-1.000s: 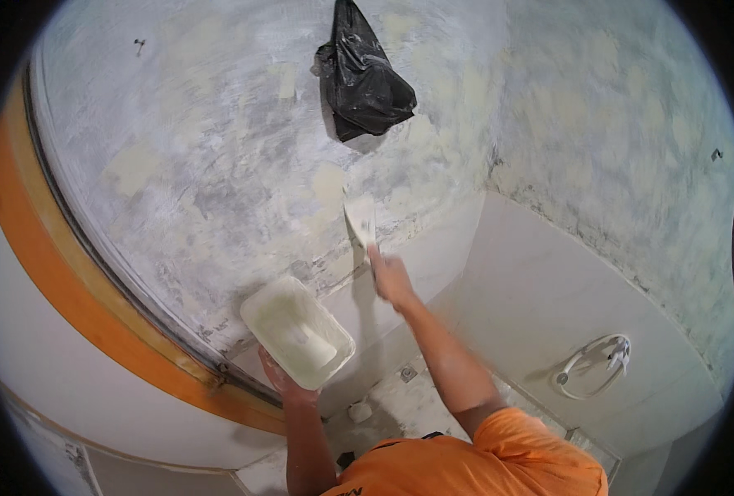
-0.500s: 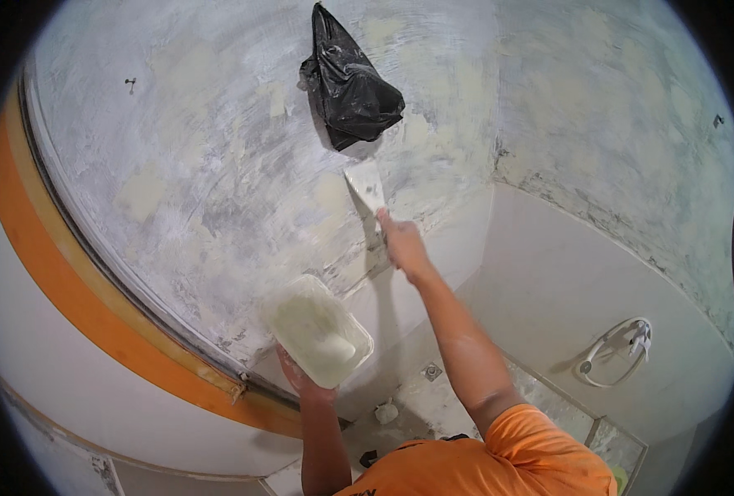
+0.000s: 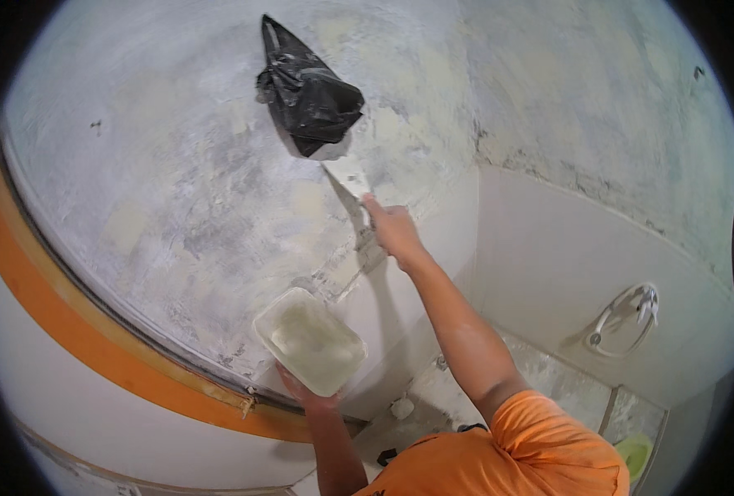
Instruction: The person applies plaster to a damaged wall using a spatula and a container of white compound.
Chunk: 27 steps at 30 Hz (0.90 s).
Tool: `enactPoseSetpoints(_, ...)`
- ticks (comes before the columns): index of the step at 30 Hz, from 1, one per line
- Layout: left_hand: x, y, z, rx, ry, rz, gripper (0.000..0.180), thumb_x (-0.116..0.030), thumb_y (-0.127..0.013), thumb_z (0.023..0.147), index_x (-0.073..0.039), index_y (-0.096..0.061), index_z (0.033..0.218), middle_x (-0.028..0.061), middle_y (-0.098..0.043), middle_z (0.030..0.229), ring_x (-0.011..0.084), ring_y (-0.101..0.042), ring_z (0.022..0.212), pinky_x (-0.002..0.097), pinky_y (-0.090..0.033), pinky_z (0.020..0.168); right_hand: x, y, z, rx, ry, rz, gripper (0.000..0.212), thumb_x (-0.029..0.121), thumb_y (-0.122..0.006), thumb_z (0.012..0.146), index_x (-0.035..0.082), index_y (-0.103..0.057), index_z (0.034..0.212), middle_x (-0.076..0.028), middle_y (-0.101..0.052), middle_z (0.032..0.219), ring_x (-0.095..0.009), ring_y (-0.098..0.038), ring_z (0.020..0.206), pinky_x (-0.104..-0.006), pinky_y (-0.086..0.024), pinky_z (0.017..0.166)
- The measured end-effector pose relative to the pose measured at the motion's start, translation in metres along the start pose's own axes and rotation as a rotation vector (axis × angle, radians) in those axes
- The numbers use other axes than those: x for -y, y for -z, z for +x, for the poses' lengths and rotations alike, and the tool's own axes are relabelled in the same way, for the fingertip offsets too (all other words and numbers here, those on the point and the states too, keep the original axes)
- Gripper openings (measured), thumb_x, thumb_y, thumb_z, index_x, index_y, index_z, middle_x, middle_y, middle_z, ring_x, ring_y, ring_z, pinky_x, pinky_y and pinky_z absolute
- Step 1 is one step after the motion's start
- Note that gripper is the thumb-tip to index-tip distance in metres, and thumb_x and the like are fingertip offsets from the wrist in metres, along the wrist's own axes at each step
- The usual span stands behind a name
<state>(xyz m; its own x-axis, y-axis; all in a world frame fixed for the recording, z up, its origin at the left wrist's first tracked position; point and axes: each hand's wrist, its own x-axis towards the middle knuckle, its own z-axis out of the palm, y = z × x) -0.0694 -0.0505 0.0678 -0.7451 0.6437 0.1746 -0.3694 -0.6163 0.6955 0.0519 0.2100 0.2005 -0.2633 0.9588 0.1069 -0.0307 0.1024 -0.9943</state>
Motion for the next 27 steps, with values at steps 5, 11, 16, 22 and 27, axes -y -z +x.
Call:
enactPoseSetpoints(5, 0.018, -0.022, -0.018, -0.019, -0.090, 0.221, 0.066, -0.055, -0.051, 0.099, -0.016, -0.038, 0.151, 0.0073, -0.048, 0.145, 0.0297, -0.053, 0.129, 0.0523, -0.053, 0.102, -0.117, -0.019, 0.000, 0.101, -0.174, 0.004, 0.075, 0.064, -0.059, 0.093, -0.011, -0.067, 0.088, -0.018, -0.066, 0.075, -0.027, -0.062, 0.065, -0.0429, -0.048, 0.061)
enactPoseSetpoints(11, 0.011, -0.025, -0.017, -0.009, -0.066, 0.148, 0.060, -0.048, -0.060, 0.096, -0.014, -0.046, 0.144, 0.0100, -0.056, 0.135, 0.0290, -0.059, 0.121, 0.0491, -0.056, 0.097, -0.154, 0.051, -0.022, -0.180, -0.309, -0.108, 0.059, 0.056, -0.060, 0.097, 0.007, -0.055, 0.063, -0.003, -0.048, 0.053, -0.015, -0.043, 0.043, -0.0325, -0.031, 0.042)
enactPoseSetpoints(16, 0.012, -0.020, -0.013, -0.078, 0.175, -0.125, 0.060, -0.053, -0.051, 0.100, -0.016, -0.043, 0.146, 0.0070, -0.053, 0.140, 0.0285, -0.058, 0.124, 0.0492, -0.056, 0.099, -0.036, 0.060, 0.004, -0.026, -0.109, 0.102, 0.063, 0.055, -0.061, 0.096, 0.002, -0.056, 0.063, -0.007, -0.050, 0.055, -0.019, -0.046, 0.046, -0.0376, -0.035, 0.045)
enactPoseSetpoints(22, -0.004, -0.043, -0.021, 0.069, 0.041, 0.030, 0.062, -0.052, -0.055, 0.098, -0.018, -0.041, 0.148, 0.0073, -0.053, 0.141, 0.0299, -0.057, 0.126, 0.0520, -0.056, 0.100, 0.035, 0.092, 0.114, -0.120, -0.030, 0.363, 0.060, 0.055, -0.058, 0.099, 0.006, -0.053, 0.065, -0.005, -0.047, 0.056, -0.018, -0.042, 0.044, -0.0370, -0.034, 0.043)
enactPoseSetpoints(27, 0.001, -0.033, -0.011, 0.015, -0.103, 0.317, 0.058, -0.047, -0.055, 0.099, -0.015, -0.044, 0.146, 0.0090, -0.055, 0.137, 0.0304, -0.059, 0.123, 0.0510, -0.057, 0.098, 0.003, 0.093, 0.141, -0.025, -0.118, 0.262, 0.062, 0.058, -0.054, 0.100, 0.006, -0.053, 0.066, -0.006, -0.048, 0.058, -0.019, -0.041, 0.043, -0.0374, -0.034, 0.042)
